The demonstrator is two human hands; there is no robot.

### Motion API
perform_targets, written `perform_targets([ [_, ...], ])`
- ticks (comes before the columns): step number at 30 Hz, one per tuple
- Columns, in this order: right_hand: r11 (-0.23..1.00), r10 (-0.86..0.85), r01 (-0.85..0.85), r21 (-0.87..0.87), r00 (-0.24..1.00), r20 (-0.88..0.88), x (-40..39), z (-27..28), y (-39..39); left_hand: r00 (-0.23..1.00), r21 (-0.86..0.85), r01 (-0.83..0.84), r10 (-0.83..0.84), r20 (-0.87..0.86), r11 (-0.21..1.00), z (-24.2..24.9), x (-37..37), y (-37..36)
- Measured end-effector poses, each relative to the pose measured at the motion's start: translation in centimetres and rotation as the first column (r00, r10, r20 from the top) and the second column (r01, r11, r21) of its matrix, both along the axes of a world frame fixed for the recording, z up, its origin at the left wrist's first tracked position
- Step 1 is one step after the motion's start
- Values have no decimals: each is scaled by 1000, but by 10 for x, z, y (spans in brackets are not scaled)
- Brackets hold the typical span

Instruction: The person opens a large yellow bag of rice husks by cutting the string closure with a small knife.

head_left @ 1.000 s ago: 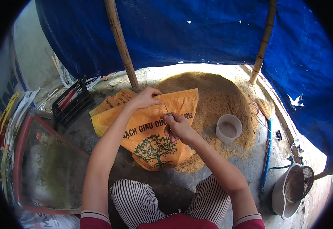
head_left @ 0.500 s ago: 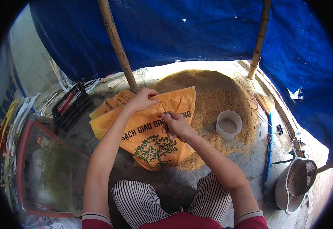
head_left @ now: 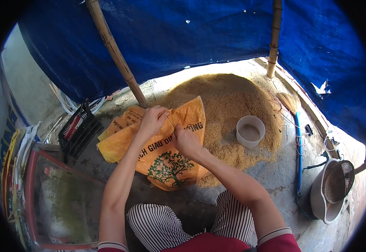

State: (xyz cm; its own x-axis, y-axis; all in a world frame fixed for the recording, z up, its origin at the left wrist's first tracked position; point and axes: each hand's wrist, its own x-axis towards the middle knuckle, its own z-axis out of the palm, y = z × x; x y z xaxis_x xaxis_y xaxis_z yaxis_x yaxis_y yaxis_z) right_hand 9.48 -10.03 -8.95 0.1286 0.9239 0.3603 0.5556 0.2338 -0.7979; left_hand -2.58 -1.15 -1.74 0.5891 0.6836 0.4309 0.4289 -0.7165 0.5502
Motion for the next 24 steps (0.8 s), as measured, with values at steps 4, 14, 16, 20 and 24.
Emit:
perform_targets([
  [4, 895, 118, -235, -380, 944, -308, 8, 39, -12, 1000, 107, 0, -2, 19, 994, -6, -2, 0],
  [14, 651, -18, -710, -270, 342, -940, 34, 55, -19, 999, 59, -44, 44, -1, 997, -1, -5, -2],
  [16, 725, 76, -580, -371, 604, -793, 30, 59, -26, 987, -15, -122, 120, -107, 992, 6, -9, 1],
  [20, 765, 92, -461, -451, 770, -631, 24, 58, -37, 978, -70, -115, 101, -184, 991, 1, -20, 9],
  [24, 965, 182, -195, -176, 979, -90, 26, 63, -41, 943, 7, -93, 90, -319, 996, 8, -44, 17],
])
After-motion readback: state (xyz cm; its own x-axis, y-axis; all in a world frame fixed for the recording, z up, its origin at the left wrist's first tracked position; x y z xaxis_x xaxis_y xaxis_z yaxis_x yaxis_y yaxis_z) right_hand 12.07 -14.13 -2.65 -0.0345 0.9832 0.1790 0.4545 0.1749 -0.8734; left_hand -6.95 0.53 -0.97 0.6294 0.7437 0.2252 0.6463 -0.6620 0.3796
